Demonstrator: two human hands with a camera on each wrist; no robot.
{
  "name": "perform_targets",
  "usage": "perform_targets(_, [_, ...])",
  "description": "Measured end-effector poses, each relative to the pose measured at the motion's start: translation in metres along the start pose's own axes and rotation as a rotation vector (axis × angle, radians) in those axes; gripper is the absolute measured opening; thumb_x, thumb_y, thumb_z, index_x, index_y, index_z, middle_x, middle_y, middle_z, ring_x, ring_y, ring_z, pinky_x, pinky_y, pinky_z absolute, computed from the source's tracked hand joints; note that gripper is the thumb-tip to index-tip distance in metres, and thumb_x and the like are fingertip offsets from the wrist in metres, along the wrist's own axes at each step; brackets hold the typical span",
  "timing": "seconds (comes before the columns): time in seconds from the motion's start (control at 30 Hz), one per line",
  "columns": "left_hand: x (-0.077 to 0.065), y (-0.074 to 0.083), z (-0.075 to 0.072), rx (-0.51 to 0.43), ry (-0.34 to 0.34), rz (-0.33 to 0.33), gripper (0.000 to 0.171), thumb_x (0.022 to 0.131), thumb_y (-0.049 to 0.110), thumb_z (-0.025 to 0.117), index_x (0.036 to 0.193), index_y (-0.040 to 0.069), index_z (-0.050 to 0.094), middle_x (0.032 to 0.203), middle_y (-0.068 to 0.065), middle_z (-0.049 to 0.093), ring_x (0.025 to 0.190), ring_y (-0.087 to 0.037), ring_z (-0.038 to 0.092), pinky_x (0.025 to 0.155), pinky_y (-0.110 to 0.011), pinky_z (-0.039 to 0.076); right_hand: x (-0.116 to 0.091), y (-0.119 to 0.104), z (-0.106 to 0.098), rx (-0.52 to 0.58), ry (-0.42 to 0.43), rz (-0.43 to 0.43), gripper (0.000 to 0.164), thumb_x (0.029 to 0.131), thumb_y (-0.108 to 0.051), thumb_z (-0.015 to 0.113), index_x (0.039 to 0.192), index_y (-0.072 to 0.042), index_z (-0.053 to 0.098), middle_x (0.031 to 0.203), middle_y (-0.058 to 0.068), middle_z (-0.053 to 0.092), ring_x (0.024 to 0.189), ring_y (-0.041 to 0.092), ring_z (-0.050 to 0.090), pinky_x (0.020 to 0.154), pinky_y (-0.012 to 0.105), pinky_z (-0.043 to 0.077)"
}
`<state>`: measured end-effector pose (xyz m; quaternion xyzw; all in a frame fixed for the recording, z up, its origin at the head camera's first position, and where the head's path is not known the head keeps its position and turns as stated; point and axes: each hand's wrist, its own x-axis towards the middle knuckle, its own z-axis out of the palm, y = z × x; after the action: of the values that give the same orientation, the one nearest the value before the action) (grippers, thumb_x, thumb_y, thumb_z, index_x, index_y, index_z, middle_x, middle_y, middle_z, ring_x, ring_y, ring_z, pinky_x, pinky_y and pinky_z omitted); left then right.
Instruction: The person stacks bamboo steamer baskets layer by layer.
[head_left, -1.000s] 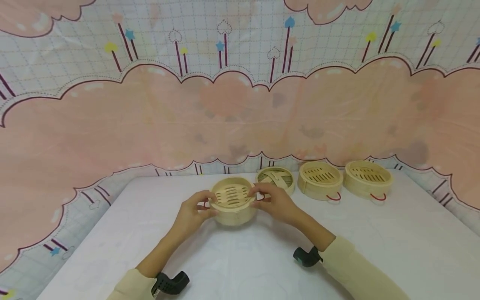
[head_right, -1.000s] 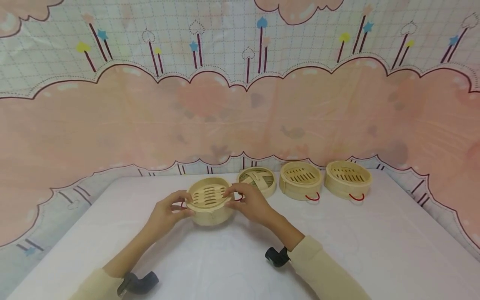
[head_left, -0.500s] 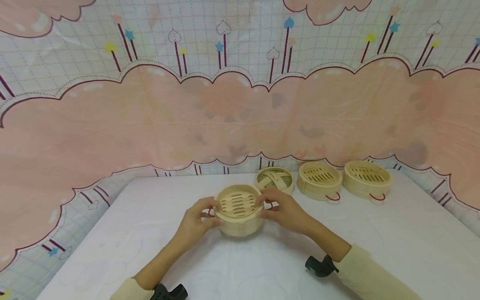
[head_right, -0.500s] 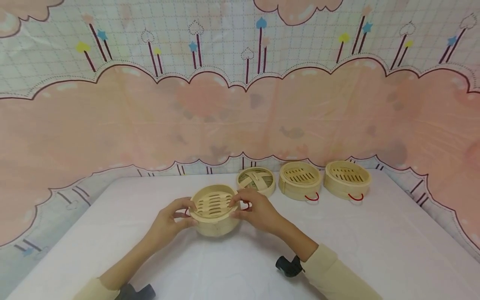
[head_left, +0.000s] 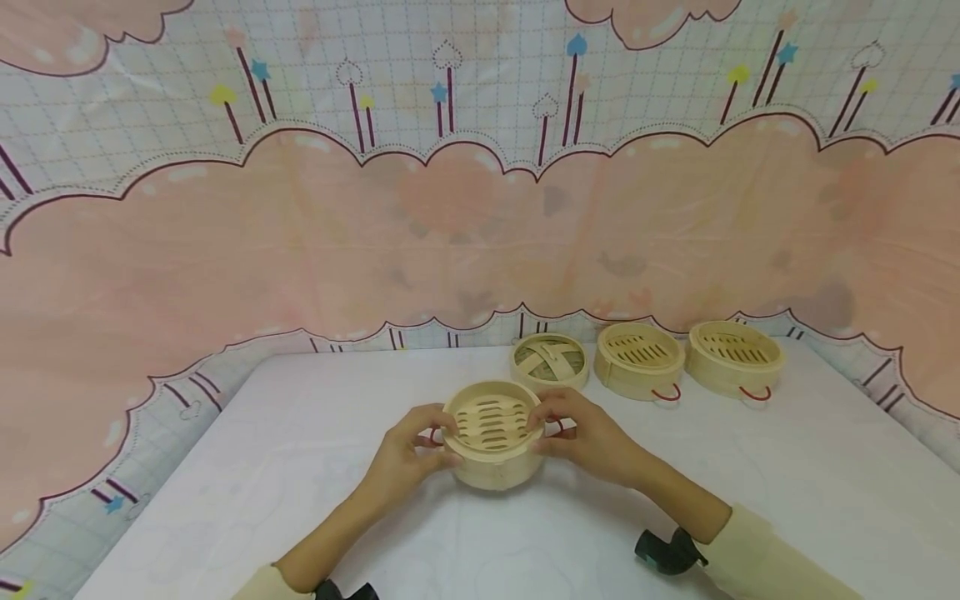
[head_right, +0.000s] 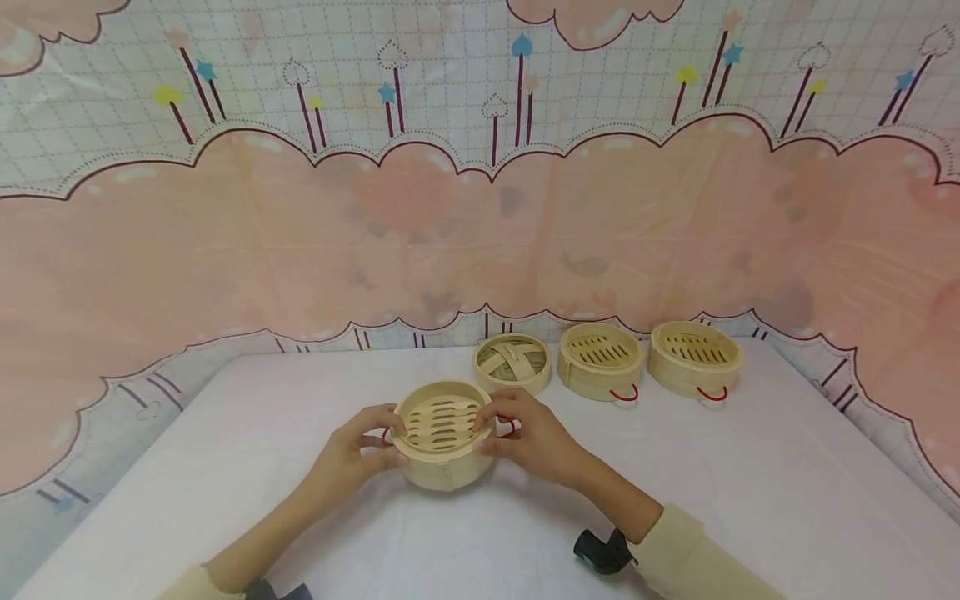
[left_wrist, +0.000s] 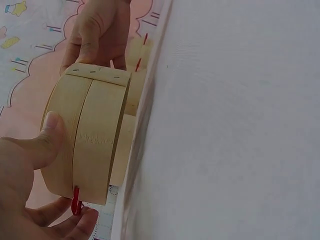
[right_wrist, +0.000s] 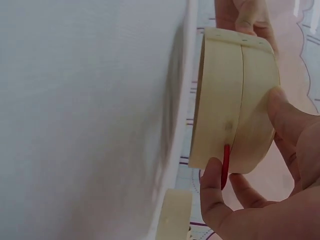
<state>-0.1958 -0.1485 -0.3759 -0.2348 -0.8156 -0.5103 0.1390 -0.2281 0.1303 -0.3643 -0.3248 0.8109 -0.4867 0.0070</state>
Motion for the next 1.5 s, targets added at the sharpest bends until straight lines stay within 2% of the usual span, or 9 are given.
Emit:
perform_targets(0.3, [-0.003, -0.005, 0.007, 0.014, -0.008, 0.036, 0.034, 0.071, 0.007, 0.081, 0.098, 0.014, 0.062, 0.124, -0.014, 0.056, 0.114, -0.030, 0.051, 0.077, -0.037, 0.052, -0.008, 0.004, 0.000, 0.006, -0.006, 0.003, 0.019, 0.082, -0.018, 0.075, 0.098, -0.018, 0.064, 0.133, 0.014, 0.045, 0.116, 0.032, 0.050, 0.083, 0.034, 0.052])
perform_targets(0.53, [-0.007, -0.010, 0.011, 0.016, 0.001, -0.021, 0.034, 0.070, 0.006, 0.082, 0.096, 0.018, 0.064, 0.126, -0.012, 0.055, 0.118, -0.031, 0.049, 0.079, -0.038, 0.051, -0.009, 0.008, 0.001, -0.007, -0.017, 0.010, 0.019, 0.082, -0.019, 0.075, 0.098, -0.019, 0.064, 0.133, 0.013, 0.046, 0.114, 0.032, 0.050, 0.083, 0.035, 0.052])
perform_targets(0.7, [-0.009, -0.015, 0.012, 0.014, 0.001, -0.006, 0.033, 0.069, 0.011, 0.082, 0.096, 0.018, 0.065, 0.128, -0.013, 0.054, 0.119, -0.032, 0.048, 0.078, -0.037, 0.050, -0.010, 0.008, 0.003, -0.003, -0.021, 0.052, 0.020, 0.081, -0.019, 0.076, 0.097, -0.019, 0.064, 0.134, 0.013, 0.046, 0.118, 0.035, 0.049, 0.086, 0.038, 0.051])
perform_targets(0.97, [-0.012, -0.018, 0.013, -0.027, 0.006, 0.025, 0.032, 0.071, 0.012, 0.081, 0.099, 0.016, 0.066, 0.133, -0.015, 0.051, 0.105, -0.025, 0.054, 0.076, -0.037, 0.051, -0.010, 0.008, 0.005, 0.019, -0.008, 0.055, 0.020, 0.080, -0.016, 0.077, 0.097, -0.017, 0.066, 0.133, 0.015, 0.047, 0.122, 0.036, 0.046, 0.084, 0.039, 0.052])
perform_targets(1.1, [-0.012, -0.020, 0.013, -0.086, 0.018, -0.003, 0.032, 0.071, 0.007, 0.081, 0.100, 0.012, 0.068, 0.138, -0.016, 0.048, 0.107, -0.022, 0.055, 0.077, -0.038, 0.052, -0.011, 0.009, 0.005, 0.017, -0.013, 0.067, 0.020, 0.080, -0.018, 0.076, 0.097, -0.018, 0.066, 0.135, 0.015, 0.047, 0.123, 0.037, 0.045, 0.085, 0.038, 0.051])
perform_targets(1.2, [-0.012, -0.022, 0.014, -0.112, 0.021, -0.030, 0.033, 0.071, 0.005, 0.081, 0.101, 0.011, 0.069, 0.140, -0.014, 0.047, 0.105, -0.020, 0.055, 0.078, -0.037, 0.052, -0.012, 0.012, 0.004, 0.002, -0.023, 0.054, 0.024, 0.081, -0.020, 0.076, 0.102, -0.018, 0.065, 0.134, 0.014, 0.047, 0.118, 0.035, 0.049, 0.087, 0.038, 0.051])
perform_targets(1.33, [-0.012, -0.023, 0.013, -0.105, 0.008, -0.044, 0.032, 0.073, 0.007, 0.080, 0.103, 0.011, 0.069, 0.140, -0.012, 0.047, 0.102, -0.020, 0.055, 0.079, -0.036, 0.052, -0.013, 0.016, -0.001, -0.011, -0.031, 0.003, 0.032, 0.082, -0.020, 0.075, 0.111, -0.016, 0.064, 0.130, 0.011, 0.051, 0.111, 0.030, 0.053, 0.090, 0.039, 0.049])
perform_targets(1.5, [-0.012, -0.022, 0.013, -0.112, 0.003, -0.065, 0.032, 0.076, 0.006, 0.078, 0.106, 0.008, 0.069, 0.141, -0.011, 0.046, 0.103, -0.022, 0.055, 0.080, -0.036, 0.052, -0.011, 0.016, -0.011, 0.020, -0.025, -0.004, 0.036, 0.085, -0.018, 0.073, 0.118, -0.014, 0.062, 0.129, 0.007, 0.054, 0.116, 0.034, 0.053, 0.093, 0.044, 0.047])
